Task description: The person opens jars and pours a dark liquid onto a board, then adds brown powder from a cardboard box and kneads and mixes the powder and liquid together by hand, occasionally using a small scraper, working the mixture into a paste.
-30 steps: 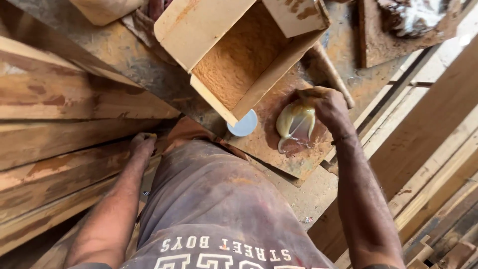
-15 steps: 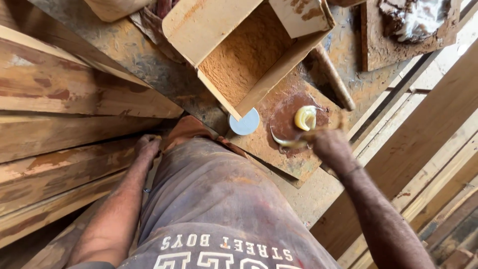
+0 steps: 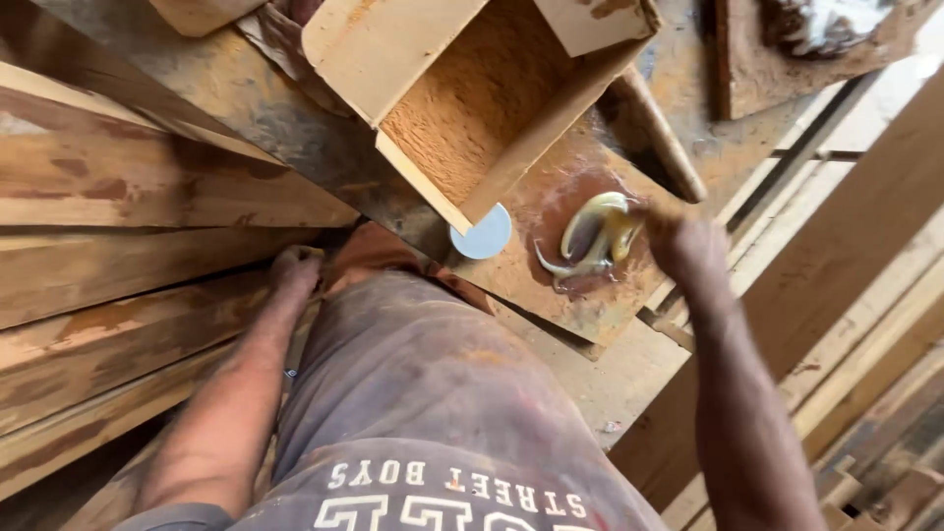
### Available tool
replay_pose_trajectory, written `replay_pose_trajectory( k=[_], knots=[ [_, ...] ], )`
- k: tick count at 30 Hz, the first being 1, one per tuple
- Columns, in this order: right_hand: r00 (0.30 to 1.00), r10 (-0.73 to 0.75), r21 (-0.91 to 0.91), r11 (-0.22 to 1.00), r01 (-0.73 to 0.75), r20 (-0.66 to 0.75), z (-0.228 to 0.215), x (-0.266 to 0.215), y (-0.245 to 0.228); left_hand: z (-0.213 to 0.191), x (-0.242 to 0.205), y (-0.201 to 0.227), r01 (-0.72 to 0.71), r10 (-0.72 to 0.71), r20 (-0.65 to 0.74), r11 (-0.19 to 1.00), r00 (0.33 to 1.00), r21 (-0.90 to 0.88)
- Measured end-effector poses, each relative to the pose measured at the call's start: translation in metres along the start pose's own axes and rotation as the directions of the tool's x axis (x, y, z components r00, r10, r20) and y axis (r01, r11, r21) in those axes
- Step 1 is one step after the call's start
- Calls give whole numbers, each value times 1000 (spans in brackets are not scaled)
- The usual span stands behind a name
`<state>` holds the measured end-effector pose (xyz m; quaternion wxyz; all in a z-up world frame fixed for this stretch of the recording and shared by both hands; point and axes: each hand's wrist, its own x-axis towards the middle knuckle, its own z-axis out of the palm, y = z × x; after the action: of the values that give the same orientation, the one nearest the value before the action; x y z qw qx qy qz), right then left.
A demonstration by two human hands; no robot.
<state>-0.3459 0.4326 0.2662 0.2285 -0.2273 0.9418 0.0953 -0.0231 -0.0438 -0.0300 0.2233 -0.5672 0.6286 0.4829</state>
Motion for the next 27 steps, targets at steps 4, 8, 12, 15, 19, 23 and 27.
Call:
replay_pose_trajectory(
  k=[4, 8, 12, 15, 19, 23, 27],
  knots=[
    [999, 37, 305, 952, -37, 4, -20, 25, 6, 3, -14, -4, -125, 126, 3, 990, 992, 68],
    [980, -45, 236, 972, -2, 195, 38, -11, 26, 12, 27, -61, -268, 268, 16, 963, 963, 22],
    [926, 154, 119, 971, -206, 344, -24, -53, -41, 7, 30, -64, -186, 227, -92, 926, 969, 330],
    [994, -53, 276, 961, 25, 94, -20, -52, -36, 14, 1, -25, 30, -21, -36, 968, 999, 248],
    [917, 149, 481, 875, 51, -370, 1, -58, -33, 23, -8, -5, 4, -7, 9, 969, 1000, 246],
    [965, 14, 297, 953, 66, -261, 17, -52, -29, 17, 4, 12, -43, 50, -48, 990, 998, 132],
    [990, -46, 136, 989, 64, -130, 18, -63, -4, 34, 14, -7, -162, 162, 31, 987, 986, -2]
  ],
)
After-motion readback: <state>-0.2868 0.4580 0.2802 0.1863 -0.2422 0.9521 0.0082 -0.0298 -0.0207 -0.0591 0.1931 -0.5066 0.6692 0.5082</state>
